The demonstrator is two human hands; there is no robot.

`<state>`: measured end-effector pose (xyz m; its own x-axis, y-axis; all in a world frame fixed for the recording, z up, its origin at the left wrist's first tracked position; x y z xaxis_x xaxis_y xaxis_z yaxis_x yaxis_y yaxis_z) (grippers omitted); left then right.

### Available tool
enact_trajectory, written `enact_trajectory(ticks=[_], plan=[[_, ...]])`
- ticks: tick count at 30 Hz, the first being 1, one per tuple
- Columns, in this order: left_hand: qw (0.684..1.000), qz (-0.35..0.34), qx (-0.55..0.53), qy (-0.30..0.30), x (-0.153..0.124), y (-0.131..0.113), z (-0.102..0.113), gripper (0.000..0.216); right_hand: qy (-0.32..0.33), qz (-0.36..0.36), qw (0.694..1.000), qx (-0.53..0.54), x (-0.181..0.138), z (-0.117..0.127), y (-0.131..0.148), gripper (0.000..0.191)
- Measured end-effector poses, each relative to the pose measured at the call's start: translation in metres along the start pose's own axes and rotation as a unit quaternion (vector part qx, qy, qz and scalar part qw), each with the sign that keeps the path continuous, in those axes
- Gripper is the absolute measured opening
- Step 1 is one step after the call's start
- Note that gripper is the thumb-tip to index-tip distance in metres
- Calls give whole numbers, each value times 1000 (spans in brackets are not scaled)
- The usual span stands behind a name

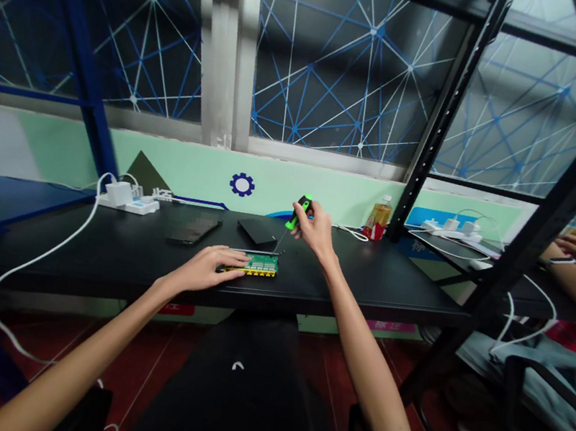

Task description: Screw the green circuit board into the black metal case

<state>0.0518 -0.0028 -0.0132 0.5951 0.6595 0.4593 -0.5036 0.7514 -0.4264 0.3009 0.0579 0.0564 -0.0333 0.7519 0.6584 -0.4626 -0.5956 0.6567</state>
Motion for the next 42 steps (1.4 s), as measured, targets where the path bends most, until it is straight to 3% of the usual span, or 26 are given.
enact_trajectory(ticks=[15,20,27,32,37,42], plan=[[1000,-2,3,-3,-2,0,1,31,2,3,1000,22,2,-1,-3,46],[1000,0,4,0,-2,1,1,32,48,16,999,14,5,2,3,43],[1000,-1,1,0,-2,1,1,31,97,56,990,-83,8,2,25,20],[1000,4,-2,-1,-3,0,1,33,86,103,977,-163,11,-1,50,38],[1000,11,-6,1,-3,0,1,35,111,120,968,-190,17,-1,60,27],[1000,10,-9,-3,-4,-1,1,35,91,107,967,-213,15,4,54,26]])
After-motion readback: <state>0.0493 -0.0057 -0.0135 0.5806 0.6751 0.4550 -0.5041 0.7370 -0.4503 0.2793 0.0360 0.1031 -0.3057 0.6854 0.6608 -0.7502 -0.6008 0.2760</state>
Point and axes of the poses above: each hand's wrist, its own x-axis towards the middle knuckle, its own z-axis out of the back of the hand, y = z × x, the point moved 3 cm from there along x, towards the middle knuckle, and after that the axes turned 14 degrees about -x, right-handed, at the moved point
